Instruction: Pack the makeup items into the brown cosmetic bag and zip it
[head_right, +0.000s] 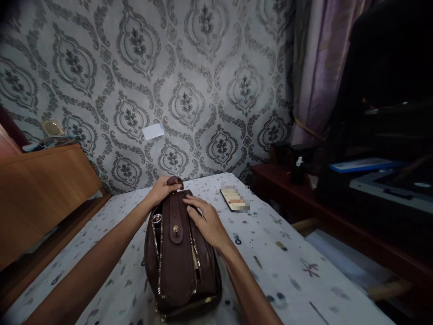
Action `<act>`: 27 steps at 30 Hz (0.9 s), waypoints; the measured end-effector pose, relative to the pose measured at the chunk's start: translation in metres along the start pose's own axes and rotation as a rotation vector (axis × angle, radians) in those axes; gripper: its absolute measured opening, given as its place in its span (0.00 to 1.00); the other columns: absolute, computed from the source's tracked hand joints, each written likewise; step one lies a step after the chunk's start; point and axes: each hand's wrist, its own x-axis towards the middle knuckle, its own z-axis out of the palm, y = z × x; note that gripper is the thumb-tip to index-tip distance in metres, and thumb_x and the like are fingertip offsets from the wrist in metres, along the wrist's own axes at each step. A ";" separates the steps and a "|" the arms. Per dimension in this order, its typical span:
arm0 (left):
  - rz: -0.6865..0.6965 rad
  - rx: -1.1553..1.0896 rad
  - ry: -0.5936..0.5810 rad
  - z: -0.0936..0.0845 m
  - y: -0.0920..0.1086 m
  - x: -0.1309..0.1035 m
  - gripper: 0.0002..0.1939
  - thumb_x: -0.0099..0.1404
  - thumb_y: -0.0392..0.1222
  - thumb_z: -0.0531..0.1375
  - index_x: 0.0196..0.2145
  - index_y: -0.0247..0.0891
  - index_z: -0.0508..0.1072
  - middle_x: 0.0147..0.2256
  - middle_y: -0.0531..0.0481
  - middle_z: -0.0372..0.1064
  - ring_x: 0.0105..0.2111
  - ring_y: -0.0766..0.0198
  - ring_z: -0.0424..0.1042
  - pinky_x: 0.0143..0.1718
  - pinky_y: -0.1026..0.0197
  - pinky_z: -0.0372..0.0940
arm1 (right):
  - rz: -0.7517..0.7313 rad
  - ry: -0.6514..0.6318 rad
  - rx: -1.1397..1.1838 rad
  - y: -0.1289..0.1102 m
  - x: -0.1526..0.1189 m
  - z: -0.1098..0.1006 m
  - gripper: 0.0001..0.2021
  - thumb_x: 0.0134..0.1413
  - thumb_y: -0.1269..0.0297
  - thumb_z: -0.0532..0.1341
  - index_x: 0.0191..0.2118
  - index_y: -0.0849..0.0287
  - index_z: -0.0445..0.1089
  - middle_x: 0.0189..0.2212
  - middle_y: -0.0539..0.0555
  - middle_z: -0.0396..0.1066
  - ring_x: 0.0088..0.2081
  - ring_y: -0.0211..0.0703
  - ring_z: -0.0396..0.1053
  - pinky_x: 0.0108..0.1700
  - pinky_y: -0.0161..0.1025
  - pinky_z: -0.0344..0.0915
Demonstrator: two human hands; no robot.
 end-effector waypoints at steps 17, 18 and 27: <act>0.017 0.011 -0.186 -0.026 0.011 0.003 0.16 0.49 0.42 0.67 0.37 0.36 0.77 0.31 0.50 0.74 0.33 0.62 0.70 0.34 0.63 0.62 | 0.009 0.022 -0.073 -0.005 -0.005 -0.004 0.19 0.58 0.52 0.59 0.51 0.53 0.75 0.60 0.59 0.68 0.63 0.55 0.63 0.65 0.58 0.56; 0.039 0.084 -0.192 -0.022 0.012 0.005 0.14 0.49 0.42 0.67 0.35 0.36 0.78 0.29 0.51 0.74 0.32 0.62 0.70 0.33 0.64 0.61 | 0.014 0.035 -0.066 -0.004 -0.005 -0.004 0.19 0.58 0.52 0.59 0.51 0.53 0.75 0.60 0.60 0.68 0.63 0.55 0.64 0.65 0.57 0.56; -0.009 0.299 -0.073 0.000 0.011 0.012 0.05 0.49 0.41 0.64 0.22 0.36 0.74 0.18 0.58 0.64 0.22 0.67 0.62 0.25 0.64 0.52 | -0.014 -0.014 -0.123 -0.010 -0.010 -0.002 0.20 0.61 0.51 0.57 0.50 0.56 0.77 0.58 0.61 0.70 0.63 0.56 0.64 0.66 0.59 0.56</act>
